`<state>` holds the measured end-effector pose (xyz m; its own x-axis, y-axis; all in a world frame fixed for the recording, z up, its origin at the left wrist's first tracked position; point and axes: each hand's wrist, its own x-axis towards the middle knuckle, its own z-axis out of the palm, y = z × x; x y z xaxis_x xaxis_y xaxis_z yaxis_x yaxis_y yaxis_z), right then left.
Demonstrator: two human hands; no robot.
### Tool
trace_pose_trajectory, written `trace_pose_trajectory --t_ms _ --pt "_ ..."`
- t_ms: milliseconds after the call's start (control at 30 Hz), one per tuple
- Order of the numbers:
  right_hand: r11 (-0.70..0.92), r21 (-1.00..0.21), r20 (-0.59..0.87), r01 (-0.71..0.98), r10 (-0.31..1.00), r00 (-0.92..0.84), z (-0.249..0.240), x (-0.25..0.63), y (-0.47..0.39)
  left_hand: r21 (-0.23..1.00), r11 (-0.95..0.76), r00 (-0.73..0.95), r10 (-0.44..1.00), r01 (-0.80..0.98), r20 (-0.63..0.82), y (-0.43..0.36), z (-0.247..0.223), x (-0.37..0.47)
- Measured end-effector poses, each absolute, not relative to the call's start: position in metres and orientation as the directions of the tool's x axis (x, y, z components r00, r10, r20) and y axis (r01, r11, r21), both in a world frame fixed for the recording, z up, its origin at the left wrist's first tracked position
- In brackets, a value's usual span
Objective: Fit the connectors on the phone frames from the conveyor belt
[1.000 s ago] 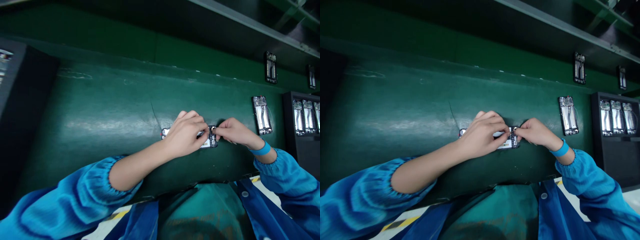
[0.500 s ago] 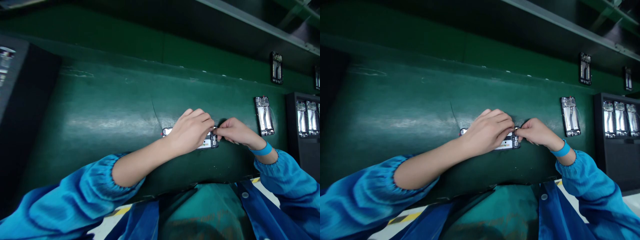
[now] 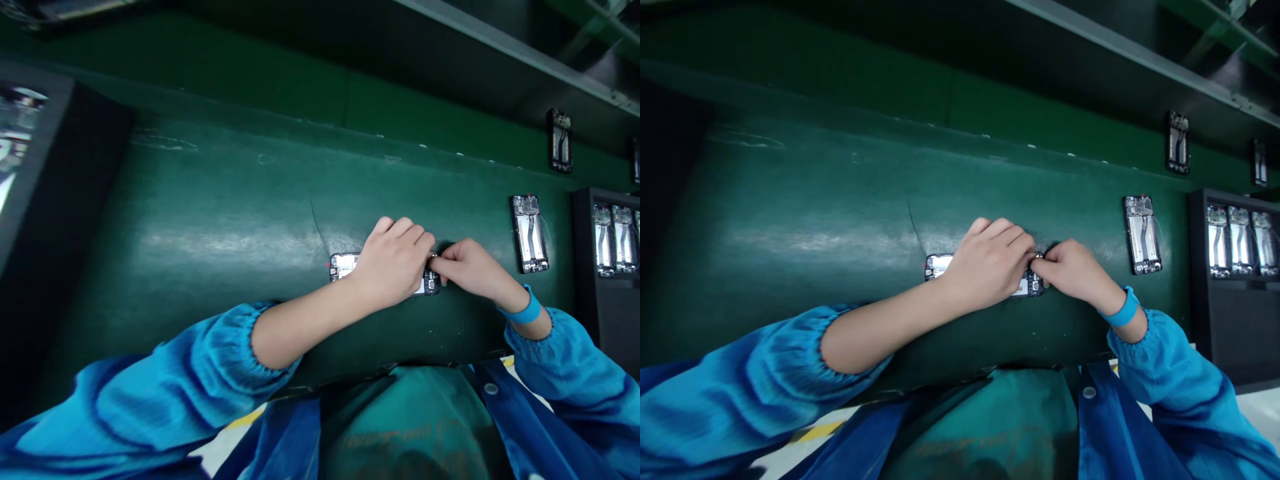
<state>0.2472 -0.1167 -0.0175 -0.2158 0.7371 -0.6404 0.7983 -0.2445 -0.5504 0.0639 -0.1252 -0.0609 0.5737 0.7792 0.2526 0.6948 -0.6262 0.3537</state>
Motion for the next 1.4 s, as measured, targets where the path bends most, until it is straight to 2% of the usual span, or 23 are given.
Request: trace_pose_trajectory --t_ms 100,167,267,333,500,667,733,800,867,1000,1167,1400 --pt "-0.167 -0.678 -0.522 0.716 0.794 -0.310 -0.010 0.259 -0.124 0.394 -0.597 0.537 0.802 0.699 0.263 -0.129 -0.056 0.056" --pt "-0.082 -0.752 -0.356 0.655 0.886 -0.297 -0.003 0.270 -0.129 0.396 -0.634 0.557 0.773 0.664 0.302 -0.134 -0.052 0.045" --pt "0.080 -0.731 -0.070 0.677 0.979 -0.191 0.000 0.279 -0.140 0.351 -0.723 0.643 0.690 0.594 0.333 -0.142 -0.051 0.029" --pt "0.144 -0.711 0.017 0.688 0.982 -0.189 -0.004 0.278 -0.149 0.315 -0.760 0.692 0.649 0.568 0.318 -0.147 -0.053 0.023" --pt "0.305 -0.683 0.103 0.663 0.940 -0.325 -0.024 0.267 -0.162 0.283 -0.775 0.726 0.629 0.564 0.277 -0.149 -0.060 0.021" --pt "0.405 -0.474 0.196 0.782 0.914 -0.355 -0.035 0.273 -0.149 0.284 -0.770 0.726 0.635 0.571 0.264 -0.148 -0.062 0.023" --pt "0.402 -0.510 0.211 0.761 0.916 -0.342 -0.037 0.274 -0.143 0.287 -0.766 0.724 0.640 0.575 0.257 -0.148 -0.061 0.023" --pt "0.423 -0.604 0.258 0.675 0.905 -0.337 -0.039 0.272 -0.140 0.289 -0.763 0.722 0.643 0.578 0.255 -0.148 -0.060 0.023" --pt "0.462 -0.647 0.312 0.607 0.886 -0.342 -0.042 0.268 -0.140 0.290 -0.762 0.720 0.645 0.579 0.257 -0.149 -0.060 0.023" --pt "0.526 -0.601 0.315 0.602 0.848 -0.427 -0.048 0.260 -0.141 0.293 -0.757 0.715 0.651 0.585 0.256 -0.149 -0.060 0.023" --pt "0.540 -0.552 0.325 0.635 0.841 -0.433 -0.050 0.260 -0.141 0.299 -0.757 0.716 0.650 0.581 0.254 -0.149 -0.059 0.023" --pt "0.475 -0.600 0.296 0.644 0.880 -0.373 -0.051 0.258 -0.142 0.286 -0.750 0.693 0.661 0.597 0.288 -0.151 -0.058 0.024"
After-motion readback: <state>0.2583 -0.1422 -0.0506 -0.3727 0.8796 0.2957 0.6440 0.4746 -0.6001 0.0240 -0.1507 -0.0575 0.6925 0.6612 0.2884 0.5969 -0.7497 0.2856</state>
